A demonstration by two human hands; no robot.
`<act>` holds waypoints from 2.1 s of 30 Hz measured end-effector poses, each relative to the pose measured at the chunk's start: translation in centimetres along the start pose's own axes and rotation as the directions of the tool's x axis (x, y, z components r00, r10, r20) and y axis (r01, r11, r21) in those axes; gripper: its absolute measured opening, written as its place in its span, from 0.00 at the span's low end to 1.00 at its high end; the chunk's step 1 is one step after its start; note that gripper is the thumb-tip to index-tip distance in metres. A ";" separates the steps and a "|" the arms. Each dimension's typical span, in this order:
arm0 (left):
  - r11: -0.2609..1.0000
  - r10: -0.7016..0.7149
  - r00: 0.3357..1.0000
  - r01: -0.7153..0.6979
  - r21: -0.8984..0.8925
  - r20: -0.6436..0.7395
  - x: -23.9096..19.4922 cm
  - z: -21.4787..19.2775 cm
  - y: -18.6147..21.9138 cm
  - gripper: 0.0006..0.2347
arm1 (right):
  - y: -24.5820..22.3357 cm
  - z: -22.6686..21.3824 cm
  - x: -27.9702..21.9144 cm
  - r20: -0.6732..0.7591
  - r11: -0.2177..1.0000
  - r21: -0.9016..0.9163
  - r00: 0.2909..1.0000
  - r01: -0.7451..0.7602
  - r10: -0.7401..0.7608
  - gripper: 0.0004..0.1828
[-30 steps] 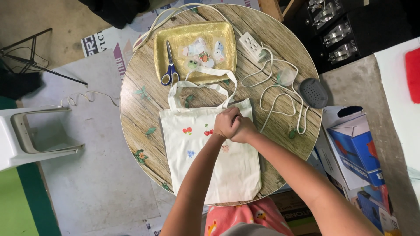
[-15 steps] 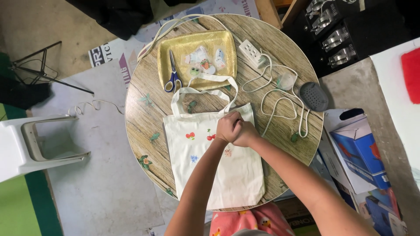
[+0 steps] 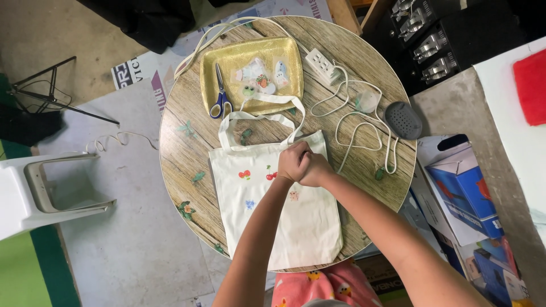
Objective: Ironing small heat-transfer designs onto a white tote bag using a mini heat press.
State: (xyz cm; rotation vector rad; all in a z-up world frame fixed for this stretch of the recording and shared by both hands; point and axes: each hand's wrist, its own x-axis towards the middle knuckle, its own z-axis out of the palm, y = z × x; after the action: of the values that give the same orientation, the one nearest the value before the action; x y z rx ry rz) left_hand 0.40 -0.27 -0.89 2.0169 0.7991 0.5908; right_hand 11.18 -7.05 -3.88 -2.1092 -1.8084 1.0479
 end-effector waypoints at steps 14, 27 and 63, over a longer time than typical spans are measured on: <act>1.000 -0.015 1.000 0.015 0.000 0.012 0.0 0.0 0.0 0.07 | 0.2 -0.2 -0.3 -0.002 0.996 0.089 1.000 0.025 -0.025 0.12; 1.000 -0.019 1.000 0.019 0.012 -0.011 0.1 0.4 -0.2 0.08 | 0.4 -0.6 0.0 0.060 0.997 0.076 0.998 0.004 -0.008 0.13; 0.991 0.059 0.996 -0.067 -0.112 -0.072 0.7 -1.9 1.4 0.12 | 1.8 2.9 0.6 -0.295 0.968 0.250 0.951 -0.017 0.093 0.18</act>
State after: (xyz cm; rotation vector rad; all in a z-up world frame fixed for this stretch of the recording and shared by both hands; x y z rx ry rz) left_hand 0.01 0.67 1.37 1.9314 0.7279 0.7297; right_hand 10.85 -7.87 -7.22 -2.0475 -1.4071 0.8487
